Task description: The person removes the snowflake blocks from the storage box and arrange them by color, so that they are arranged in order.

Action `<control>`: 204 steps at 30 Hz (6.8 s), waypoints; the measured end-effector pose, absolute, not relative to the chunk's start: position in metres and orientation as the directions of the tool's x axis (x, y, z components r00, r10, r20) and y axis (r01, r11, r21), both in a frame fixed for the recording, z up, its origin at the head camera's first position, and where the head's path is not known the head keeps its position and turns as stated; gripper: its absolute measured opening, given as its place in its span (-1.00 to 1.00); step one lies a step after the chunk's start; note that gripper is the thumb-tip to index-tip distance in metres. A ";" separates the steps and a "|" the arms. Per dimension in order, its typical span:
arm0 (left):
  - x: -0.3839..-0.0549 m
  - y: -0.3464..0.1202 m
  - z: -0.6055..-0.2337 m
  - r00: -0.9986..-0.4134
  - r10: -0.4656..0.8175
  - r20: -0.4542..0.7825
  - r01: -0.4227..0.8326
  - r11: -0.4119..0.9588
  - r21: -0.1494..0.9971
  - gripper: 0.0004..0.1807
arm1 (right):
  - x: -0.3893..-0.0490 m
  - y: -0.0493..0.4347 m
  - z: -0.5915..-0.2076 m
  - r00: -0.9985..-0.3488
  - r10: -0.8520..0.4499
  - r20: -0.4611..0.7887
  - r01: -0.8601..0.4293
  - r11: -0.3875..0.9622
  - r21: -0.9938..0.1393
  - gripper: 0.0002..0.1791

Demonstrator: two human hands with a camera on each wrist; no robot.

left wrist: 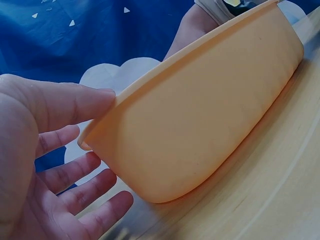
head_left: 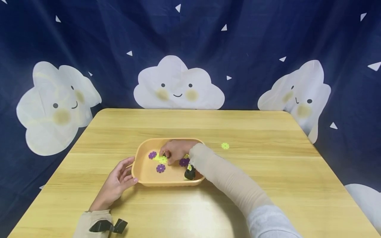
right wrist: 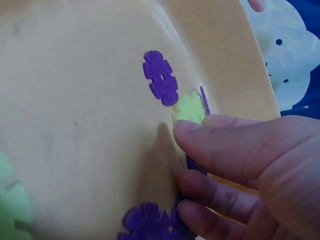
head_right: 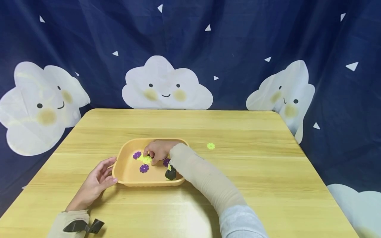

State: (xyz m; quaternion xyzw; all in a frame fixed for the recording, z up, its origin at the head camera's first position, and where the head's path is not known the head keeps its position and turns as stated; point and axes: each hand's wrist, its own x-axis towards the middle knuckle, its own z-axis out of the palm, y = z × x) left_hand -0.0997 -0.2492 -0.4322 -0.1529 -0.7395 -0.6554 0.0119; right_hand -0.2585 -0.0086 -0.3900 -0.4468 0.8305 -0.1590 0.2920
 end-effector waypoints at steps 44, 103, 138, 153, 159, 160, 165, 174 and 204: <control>-0.098 -0.247 -0.432 -0.961 0.195 0.197 0.215 0.077 0.974 -0.22 | -0.258 -0.002 -0.382 -0.479 -0.816 -0.324 -0.556 0.568 -0.607 -0.70; -0.098 -0.251 -0.432 -0.964 0.217 0.156 0.185 0.122 0.975 -0.20 | -0.246 0.133 -0.372 -0.837 -0.532 0.126 -0.327 0.302 -0.895 -0.63; -0.094 -0.250 -0.432 -0.976 0.173 0.132 0.154 0.117 0.981 -0.31 | -0.249 0.202 -0.412 -0.919 -0.389 0.068 -0.234 0.398 -0.887 -0.57; -0.096 -0.251 -0.432 -0.974 0.175 0.145 0.167 0.120 0.979 -0.30 | -0.243 0.217 -0.412 -0.934 -0.354 0.048 -0.235 0.509 -0.828 -0.54; -0.095 -0.249 -0.433 -0.973 0.168 0.157 0.175 0.103 0.979 -0.31 | -0.245 0.228 -0.418 -0.937 -0.349 0.030 -0.236 0.567 -0.789 -0.53; -0.095 -0.249 -0.432 -0.974 0.165 0.157 0.175 0.099 0.980 -0.31 | -0.249 0.232 -0.424 -0.937 -0.348 0.031 -0.239 0.574 -0.783 -0.53; -0.095 -0.250 -0.432 -0.975 0.166 0.148 0.168 0.115 0.979 -0.31 | -0.249 0.236 -0.426 -0.940 -0.338 0.035 -0.248 0.611 -0.752 -0.55; -0.096 -0.250 -0.433 -0.975 0.172 0.141 0.165 0.135 0.977 -0.30 | -0.250 0.243 -0.427 -0.934 -0.355 0.041 -0.286 0.675 -0.680 -0.58; -0.096 -0.249 -0.432 -0.975 0.171 0.143 0.168 0.141 0.976 -0.29 | -0.255 0.245 -0.422 -0.914 -0.405 -0.033 -0.316 0.758 -0.570 -0.59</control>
